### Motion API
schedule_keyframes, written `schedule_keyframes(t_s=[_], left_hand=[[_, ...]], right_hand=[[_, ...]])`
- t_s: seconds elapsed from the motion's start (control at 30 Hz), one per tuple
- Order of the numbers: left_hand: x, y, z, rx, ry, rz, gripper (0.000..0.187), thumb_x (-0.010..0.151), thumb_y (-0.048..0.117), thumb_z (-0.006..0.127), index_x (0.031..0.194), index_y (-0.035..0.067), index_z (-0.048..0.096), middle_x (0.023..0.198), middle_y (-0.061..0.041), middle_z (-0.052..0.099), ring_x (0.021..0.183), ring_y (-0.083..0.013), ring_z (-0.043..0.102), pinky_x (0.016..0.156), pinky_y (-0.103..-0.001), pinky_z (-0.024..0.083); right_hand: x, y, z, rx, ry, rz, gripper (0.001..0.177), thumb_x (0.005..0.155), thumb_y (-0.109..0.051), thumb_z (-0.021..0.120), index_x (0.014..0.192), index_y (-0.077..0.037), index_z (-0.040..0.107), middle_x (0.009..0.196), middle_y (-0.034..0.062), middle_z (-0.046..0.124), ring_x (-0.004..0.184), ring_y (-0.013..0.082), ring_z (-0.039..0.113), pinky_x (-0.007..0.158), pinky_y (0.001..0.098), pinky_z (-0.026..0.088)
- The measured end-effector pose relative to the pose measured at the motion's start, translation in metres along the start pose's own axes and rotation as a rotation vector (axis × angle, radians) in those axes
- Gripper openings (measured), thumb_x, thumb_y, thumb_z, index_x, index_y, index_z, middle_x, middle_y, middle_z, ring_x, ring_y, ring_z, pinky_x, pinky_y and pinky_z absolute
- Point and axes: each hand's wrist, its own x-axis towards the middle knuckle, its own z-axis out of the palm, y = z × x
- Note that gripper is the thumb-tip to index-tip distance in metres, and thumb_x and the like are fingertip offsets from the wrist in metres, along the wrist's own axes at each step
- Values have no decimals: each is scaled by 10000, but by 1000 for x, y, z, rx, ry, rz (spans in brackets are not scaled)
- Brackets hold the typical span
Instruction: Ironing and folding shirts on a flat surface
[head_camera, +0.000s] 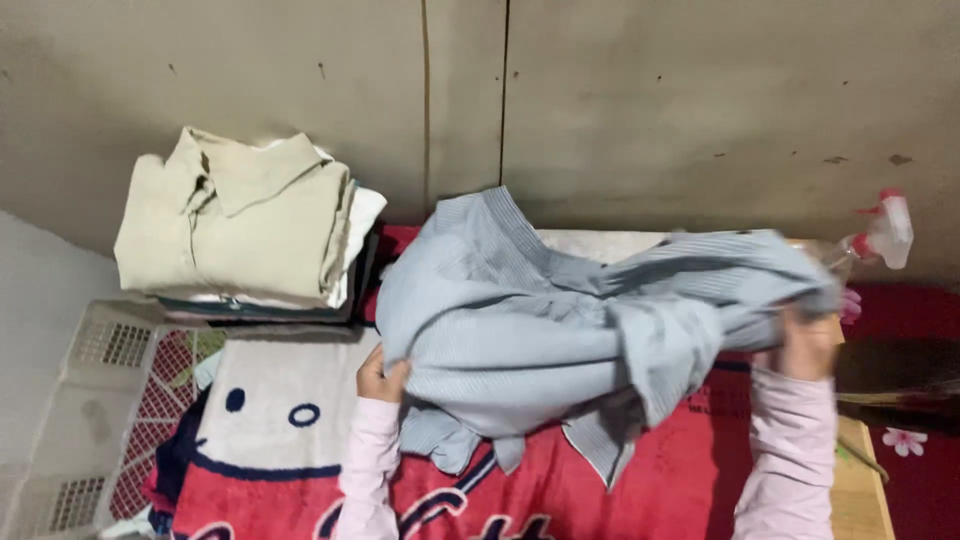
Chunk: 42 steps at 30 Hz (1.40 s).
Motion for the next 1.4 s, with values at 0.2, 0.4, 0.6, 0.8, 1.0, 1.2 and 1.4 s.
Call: schedule_keyframes(t_s=[0.2, 0.4, 0.6, 0.8, 1.0, 1.2, 1.4], left_hand=[[-71, 86, 68, 1321, 344, 208, 497, 535, 212, 642, 1030, 204, 601, 1224, -43, 570, 1083, -353, 557, 880, -573, 425], [5, 96, 196, 1020, -303, 868, 440, 761, 97, 662, 1192, 9, 674, 1244, -215, 654, 1143, -421, 614, 1028, -507, 484], [79, 20, 300, 1795, -936, 656, 1181, 764, 619, 799, 1624, 166, 128, 1711, -71, 171, 1584, -283, 63, 1218, -669, 0], [57, 30, 243, 1438, -906, -64, 649, 808, 704, 707, 1290, 272, 664, 1269, -98, 705, 1235, -288, 660, 1044, -449, 513], [119, 48, 93, 428, -37, -62, 595, 829, 506, 868, 1304, 186, 706, 1232, -149, 727, 1229, -290, 653, 1093, -376, 491], [-33, 59, 68, 1536, -775, -133, 1407, 359, 837, 911, 1508, 197, 412, 1422, -87, 627, 1384, -409, 507, 1158, -631, 401], [-22, 12, 103, 1877, -877, 391, 233, 707, 404, 689, 883, 274, 770, 796, 19, 764, 774, -287, 778, 616, -463, 616]], right_hand=[[-75, 86, -88, -1285, -113, -71, 694, 877, -329, 762, 1387, 71, 513, 1109, 224, 524, 879, 333, 544, 851, 436, 463], [-155, 78, -55, -1084, -255, 55, 679, 733, -332, 859, 1293, -64, 584, 1051, 139, 623, 944, 265, 648, 888, 381, 518], [-143, 117, -100, -1120, -659, -58, 350, 856, -293, 743, 1123, -78, 676, 1052, 136, 663, 985, 337, 635, 864, 408, 494], [-70, 94, -124, -675, -51, 98, 431, 875, -93, 754, 1283, -100, 616, 1126, 124, 654, 1051, 235, 604, 987, 425, 495], [-62, 62, -114, -620, 98, 58, 321, 886, -193, 882, 1137, -221, 684, 974, 9, 697, 892, 69, 653, 861, 199, 531], [-98, 125, -68, -1158, -512, 691, 980, 579, -579, 977, 1374, -131, 618, 1286, 244, 726, 1276, 436, 626, 1128, 546, 475], [-46, 139, -6, -1359, -742, 50, 328, 901, -227, 645, 1210, -130, 698, 1157, 178, 761, 1151, 410, 682, 1042, 545, 527]])
